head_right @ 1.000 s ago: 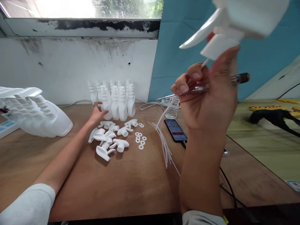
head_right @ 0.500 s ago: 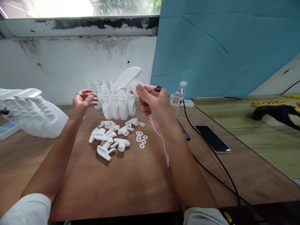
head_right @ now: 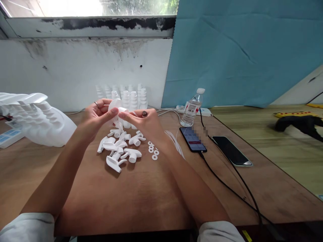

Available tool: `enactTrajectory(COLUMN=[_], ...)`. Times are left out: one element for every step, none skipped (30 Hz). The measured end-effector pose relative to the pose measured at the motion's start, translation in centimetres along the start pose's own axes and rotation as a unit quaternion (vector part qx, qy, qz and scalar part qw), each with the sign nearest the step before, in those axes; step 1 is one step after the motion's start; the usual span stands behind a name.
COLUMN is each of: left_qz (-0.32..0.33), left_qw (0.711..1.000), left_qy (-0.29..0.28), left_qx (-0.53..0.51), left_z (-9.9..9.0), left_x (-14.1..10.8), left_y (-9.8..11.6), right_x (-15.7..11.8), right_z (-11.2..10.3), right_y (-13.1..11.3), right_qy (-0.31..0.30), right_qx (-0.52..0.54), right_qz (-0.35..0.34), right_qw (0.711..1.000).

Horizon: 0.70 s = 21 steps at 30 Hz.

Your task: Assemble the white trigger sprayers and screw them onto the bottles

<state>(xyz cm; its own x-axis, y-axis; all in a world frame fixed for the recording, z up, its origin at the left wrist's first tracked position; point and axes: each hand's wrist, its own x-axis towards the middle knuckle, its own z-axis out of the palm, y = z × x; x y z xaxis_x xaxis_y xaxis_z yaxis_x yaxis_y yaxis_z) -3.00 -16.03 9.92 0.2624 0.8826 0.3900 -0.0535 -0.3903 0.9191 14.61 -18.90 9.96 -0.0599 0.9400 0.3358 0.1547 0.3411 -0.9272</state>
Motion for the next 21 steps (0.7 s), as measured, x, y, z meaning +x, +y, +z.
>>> enactTrajectory(left_qz=[0.008, 0.016, 0.021, 0.023, 0.019, 0.010, -0.001, -0.014, -0.027, -0.041, -0.057, -0.073, -0.089, -0.103, -0.115, -0.126, -0.135, -0.145, -0.158, -0.170, -0.184], left_qw=[1.000, 1.000, 0.999, 0.998, 0.998, 0.997, 0.995, 0.994, 0.992, 0.989, 0.985, 0.980, 0.975, 0.970, 0.966, 0.961, 0.958, 0.954, 0.949, 0.945, 0.940], left_qy=[0.009, 0.020, 0.030, 0.038, 0.042, 0.043, 0.042, 0.040, 0.038, 0.032, 0.026, 0.020, 0.014, 0.010, 0.006, 0.003, -0.001, -0.007, -0.013, -0.017, -0.020], left_qx=[-0.003, -0.010, -0.021, -0.035, -0.052, -0.069, -0.086, -0.103, -0.121, -0.140, -0.161, -0.182, -0.202, -0.218, -0.233, -0.245, -0.255, -0.264, -0.271, -0.279, -0.286], left_z=[-0.1, -0.1, -0.3, -0.4, -0.6, -0.9, -1.1, -1.3, -1.4, -1.5, -1.6, -1.6, -1.5, -1.5, -1.4, -1.3, -1.1, -1.0, -0.8, -0.6, -0.3], left_x=[0.0, 0.1, 0.2, 0.2, 0.3, 0.4, 0.5, 0.6, 0.7, 0.7, 0.7, 0.8, 0.8, 0.8, 0.8, 0.9, 0.9, 0.9, 1.0, 1.0, 1.0], left_y=[0.1, 0.2, 0.4, 0.5, 0.5, 0.6, 0.6, 0.6, 0.6, 0.6, 0.7, 0.7, 0.7, 0.7, 0.7, 0.5, 0.4, 0.1, -0.2, -0.5, -0.8], right_x=[0.2, 0.5, 0.8, 1.1, 1.5, 1.8, 2.2, 2.6, 2.9, 3.3, 3.6, 3.9, 4.2, 4.3, 4.5, 4.5, 4.5, 4.5, 4.4, 4.4, 4.4], right_z=[-0.5, -1.2, -2.1, -3.0, -4.0, -5.0, -5.9, -6.8, -7.6, -8.3, -8.8, -9.3, -9.6, -9.9, -10.1, -10.2, -10.3, -10.5, -10.6, -10.7, -10.9], right_y=[0.0, 0.1, 0.2, 0.4, 0.7, 1.1, 1.6, 2.3, 3.1, 4.1, 5.1, 6.2, 7.4, 8.4, 9.4, 10.3, 11.0, 11.6, 11.9, 12.2, 12.3], right_qy=[-0.011, -0.026, -0.045, -0.060, -0.067, -0.067, -0.065, -0.066, -0.076, -0.083, -0.084, -0.077, -0.074, -0.069, -0.068, -0.069, -0.069, -0.070, -0.069, -0.066, -0.059], right_qx=[0.004, 0.014, 0.027, 0.042, 0.054, 0.058, 0.052, 0.039, 0.026, 0.005, -0.025, -0.065, -0.113, -0.158, -0.183, -0.204, -0.218, -0.229, -0.242, -0.256, -0.269], right_qz=[0.009, 0.023, 0.041, 0.062, 0.086, 0.106, 0.128, 0.153, 0.186, 0.226, 0.269, 0.307, 0.340, 0.368, 0.390, 0.409, 0.425, 0.439, 0.449, 0.456, 0.459], right_qw=[1.000, 0.999, 0.998, 0.995, 0.993, 0.990, 0.988, 0.985, 0.979, 0.971, 0.959, 0.946, 0.931, 0.914, 0.900, 0.887, 0.876, 0.866, 0.857, 0.850, 0.845])
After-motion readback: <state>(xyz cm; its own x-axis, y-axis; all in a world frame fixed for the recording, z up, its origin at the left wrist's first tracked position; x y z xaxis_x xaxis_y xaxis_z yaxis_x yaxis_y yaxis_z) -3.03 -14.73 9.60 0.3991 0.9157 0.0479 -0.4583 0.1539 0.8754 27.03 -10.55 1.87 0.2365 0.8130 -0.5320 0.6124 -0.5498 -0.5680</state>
